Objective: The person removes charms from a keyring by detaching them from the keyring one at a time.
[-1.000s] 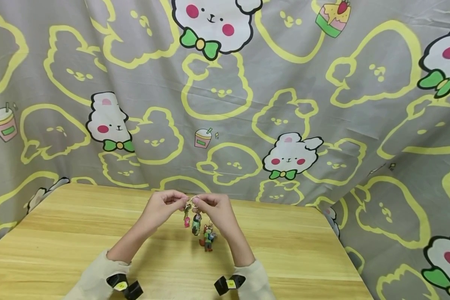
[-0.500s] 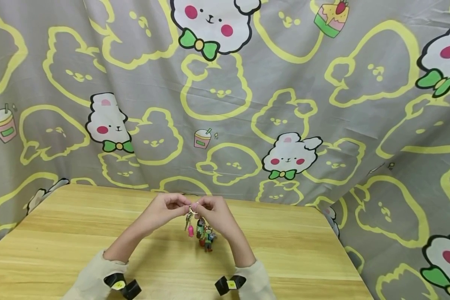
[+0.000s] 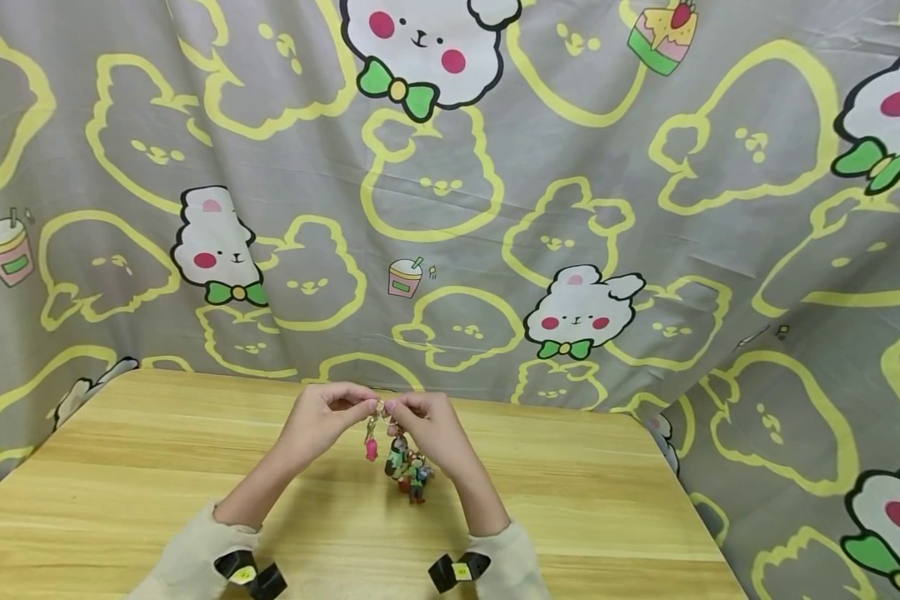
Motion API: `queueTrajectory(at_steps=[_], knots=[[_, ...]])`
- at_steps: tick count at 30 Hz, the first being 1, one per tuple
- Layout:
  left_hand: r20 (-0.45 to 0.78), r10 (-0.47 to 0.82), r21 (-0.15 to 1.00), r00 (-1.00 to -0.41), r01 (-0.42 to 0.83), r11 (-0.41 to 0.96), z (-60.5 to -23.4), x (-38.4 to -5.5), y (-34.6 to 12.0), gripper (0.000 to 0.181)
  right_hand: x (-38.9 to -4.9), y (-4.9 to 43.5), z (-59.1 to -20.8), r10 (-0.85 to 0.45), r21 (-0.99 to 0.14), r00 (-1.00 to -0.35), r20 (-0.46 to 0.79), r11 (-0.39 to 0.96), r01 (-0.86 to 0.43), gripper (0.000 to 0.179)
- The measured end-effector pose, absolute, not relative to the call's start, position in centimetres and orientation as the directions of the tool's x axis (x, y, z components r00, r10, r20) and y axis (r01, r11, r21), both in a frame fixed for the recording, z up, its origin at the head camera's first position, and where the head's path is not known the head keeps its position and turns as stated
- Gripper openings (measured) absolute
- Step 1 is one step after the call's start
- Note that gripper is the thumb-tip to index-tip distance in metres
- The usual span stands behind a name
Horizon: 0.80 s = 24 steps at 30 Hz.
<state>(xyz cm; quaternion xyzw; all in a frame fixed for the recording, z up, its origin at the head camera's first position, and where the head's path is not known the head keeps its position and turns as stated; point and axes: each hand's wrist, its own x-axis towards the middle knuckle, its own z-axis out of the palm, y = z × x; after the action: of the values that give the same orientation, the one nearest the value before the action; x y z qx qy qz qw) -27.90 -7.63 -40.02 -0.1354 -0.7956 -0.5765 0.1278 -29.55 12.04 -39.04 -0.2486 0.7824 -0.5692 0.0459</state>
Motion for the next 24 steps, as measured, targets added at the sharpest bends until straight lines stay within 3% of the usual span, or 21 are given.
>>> queueTrajectory(at_steps=[7, 17, 24], knots=[[0.377, 0.022, 0.888, -0.926, 0.368, 0.276, -40.2, -27.8, -7.2, 0.007, -29.5, 12.1, -39.1, -0.456, -0.900, -0.863, 0.217, 0.250, -0.358, 0.027], [0.311, 0.227, 0.890, -0.923, 0.366, 0.273, -40.0, -27.8, -8.1, 0.014, -29.5, 12.0, -38.9, -0.426, -0.906, -0.877, 0.221, 0.244, -0.347, 0.025], [0.294, 0.249, 0.872, -0.923, 0.366, 0.326, -39.9, -27.9, -8.4, 0.009, -29.5, 12.1, -38.9, -0.429, -0.898, -0.872, 0.234, 0.248, -0.363, 0.021]])
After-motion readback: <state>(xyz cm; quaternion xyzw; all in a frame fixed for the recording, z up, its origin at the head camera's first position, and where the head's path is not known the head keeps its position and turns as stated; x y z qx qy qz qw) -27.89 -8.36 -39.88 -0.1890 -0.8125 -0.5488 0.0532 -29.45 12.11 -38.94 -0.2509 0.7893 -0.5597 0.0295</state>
